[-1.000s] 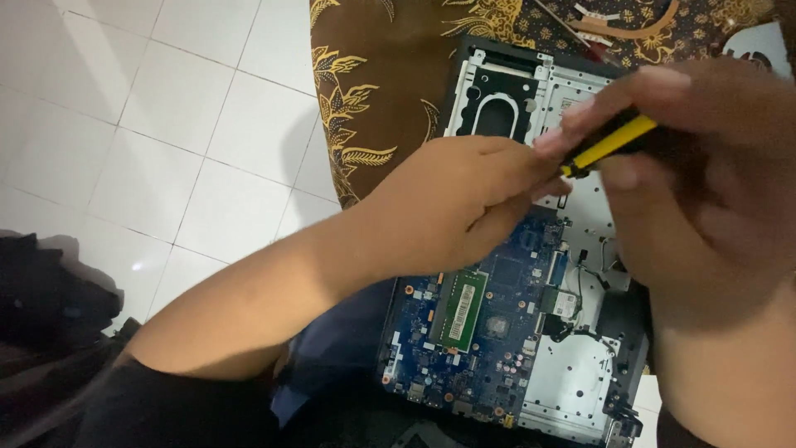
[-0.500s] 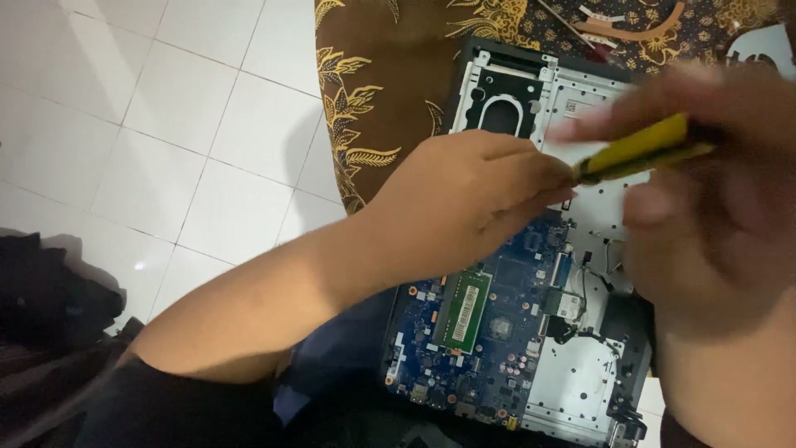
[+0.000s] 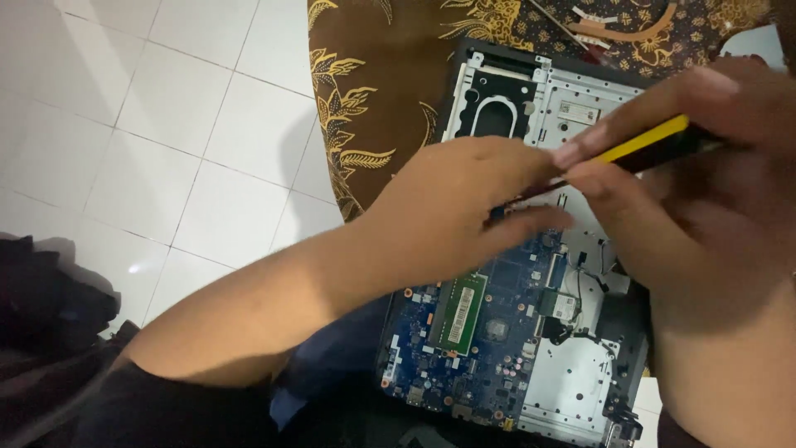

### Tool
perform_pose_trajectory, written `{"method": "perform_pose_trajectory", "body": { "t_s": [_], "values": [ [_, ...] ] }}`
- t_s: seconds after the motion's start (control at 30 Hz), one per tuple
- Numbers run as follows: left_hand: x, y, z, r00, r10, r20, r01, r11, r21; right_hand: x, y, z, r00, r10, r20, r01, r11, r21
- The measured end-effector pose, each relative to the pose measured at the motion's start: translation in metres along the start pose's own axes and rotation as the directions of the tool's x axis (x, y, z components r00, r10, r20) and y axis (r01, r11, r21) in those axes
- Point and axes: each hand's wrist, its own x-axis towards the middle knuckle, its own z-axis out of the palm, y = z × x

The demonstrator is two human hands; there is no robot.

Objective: Installing a heatsink and fan into a laptop chassis, securing it with screws and connecting the power cable.

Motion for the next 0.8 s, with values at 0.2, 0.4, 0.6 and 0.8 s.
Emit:
{"method": "perform_pose_trajectory", "body": {
  "t_s": [0.2, 0.4, 0.6, 0.8],
  "values": [
    [-0.001, -0.002, 0.001, 0.999, 0.046, -0.021, -0.046, 0.999, -0.005, 0.004, 0.013, -0.006, 0.988, -0.149, 0.044, 0.15, 0.988, -0.021],
    [-0.003, -0.005, -0.001, 0.988, 0.091, -0.126, -0.084, 0.995, 0.056, 0.004, 0.02, -0.006, 0.99, -0.126, 0.059, 0.121, 0.99, 0.08],
    [0.001, 0.0, -0.008, 1.0, -0.001, 0.014, 0.001, 1.0, -0.004, 0.007, 0.017, -0.009, 0.99, -0.089, 0.108, 0.085, 0.996, 0.037],
    [-0.002, -0.005, -0.004, 0.994, 0.051, -0.101, -0.045, 0.997, 0.064, 0.003, 0.019, -0.001, 1.0, -0.021, 0.017, 0.018, 0.987, 0.157]
  ]
}}
